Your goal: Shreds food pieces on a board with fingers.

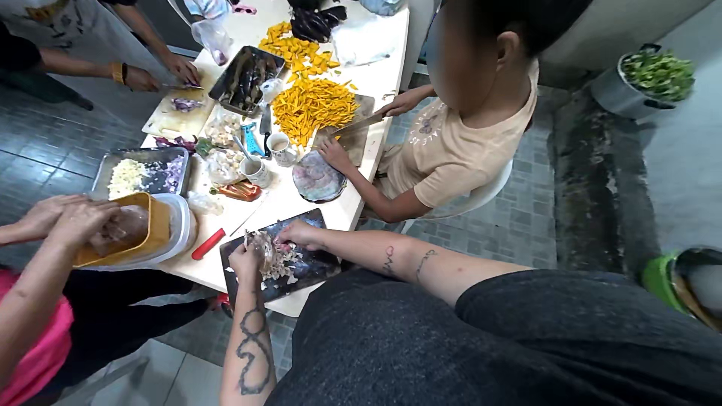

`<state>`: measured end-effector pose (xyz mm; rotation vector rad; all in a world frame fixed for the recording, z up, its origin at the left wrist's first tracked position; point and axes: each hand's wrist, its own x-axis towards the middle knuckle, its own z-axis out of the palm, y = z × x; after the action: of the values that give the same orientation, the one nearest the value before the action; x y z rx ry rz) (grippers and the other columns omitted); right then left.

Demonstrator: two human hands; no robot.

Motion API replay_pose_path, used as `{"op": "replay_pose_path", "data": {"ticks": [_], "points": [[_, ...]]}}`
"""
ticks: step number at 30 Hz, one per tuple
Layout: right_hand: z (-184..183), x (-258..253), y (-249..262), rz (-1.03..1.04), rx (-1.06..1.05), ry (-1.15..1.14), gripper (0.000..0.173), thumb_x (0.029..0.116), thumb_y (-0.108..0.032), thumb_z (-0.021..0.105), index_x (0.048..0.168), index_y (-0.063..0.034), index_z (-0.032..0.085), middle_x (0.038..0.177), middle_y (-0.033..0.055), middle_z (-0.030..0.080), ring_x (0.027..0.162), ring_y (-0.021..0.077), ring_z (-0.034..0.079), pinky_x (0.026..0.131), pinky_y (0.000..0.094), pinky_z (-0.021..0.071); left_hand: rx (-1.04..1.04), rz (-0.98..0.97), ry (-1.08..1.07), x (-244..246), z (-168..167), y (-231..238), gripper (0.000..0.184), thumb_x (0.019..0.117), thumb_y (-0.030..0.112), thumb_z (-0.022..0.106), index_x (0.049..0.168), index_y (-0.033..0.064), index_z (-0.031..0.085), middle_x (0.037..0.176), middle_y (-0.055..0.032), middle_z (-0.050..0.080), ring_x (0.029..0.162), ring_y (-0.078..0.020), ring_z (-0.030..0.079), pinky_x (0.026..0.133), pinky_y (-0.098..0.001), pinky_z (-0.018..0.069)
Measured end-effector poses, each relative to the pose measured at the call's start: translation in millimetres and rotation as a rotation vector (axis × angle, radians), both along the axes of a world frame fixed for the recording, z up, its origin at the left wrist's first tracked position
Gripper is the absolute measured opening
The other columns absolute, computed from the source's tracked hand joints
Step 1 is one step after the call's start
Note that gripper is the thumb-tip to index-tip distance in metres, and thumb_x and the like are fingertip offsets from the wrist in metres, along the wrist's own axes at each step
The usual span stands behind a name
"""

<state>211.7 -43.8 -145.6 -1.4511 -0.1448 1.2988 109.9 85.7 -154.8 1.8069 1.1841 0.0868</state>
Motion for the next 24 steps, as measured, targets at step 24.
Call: {"op": "replay_pose_path", "data": {"ticks": [24], "points": [[97,-8,70,-0.023,0.383,0.131,0.016,0.1034,-0.001,0.052,0.099,0.0064,0.066,0.077,0.0019,0.061,0.065,0.005,0.057,0.064,0.0213,0.0513,-0.01,-0.25,0.273,21,33,-9,0.028,0.0995,-0.01,0.054,0.127,-0.0178,0.053,0.123,-0.028,0.058,0.106,-0.0256,0.056,0.096,-0.0397,0.0455]]}}
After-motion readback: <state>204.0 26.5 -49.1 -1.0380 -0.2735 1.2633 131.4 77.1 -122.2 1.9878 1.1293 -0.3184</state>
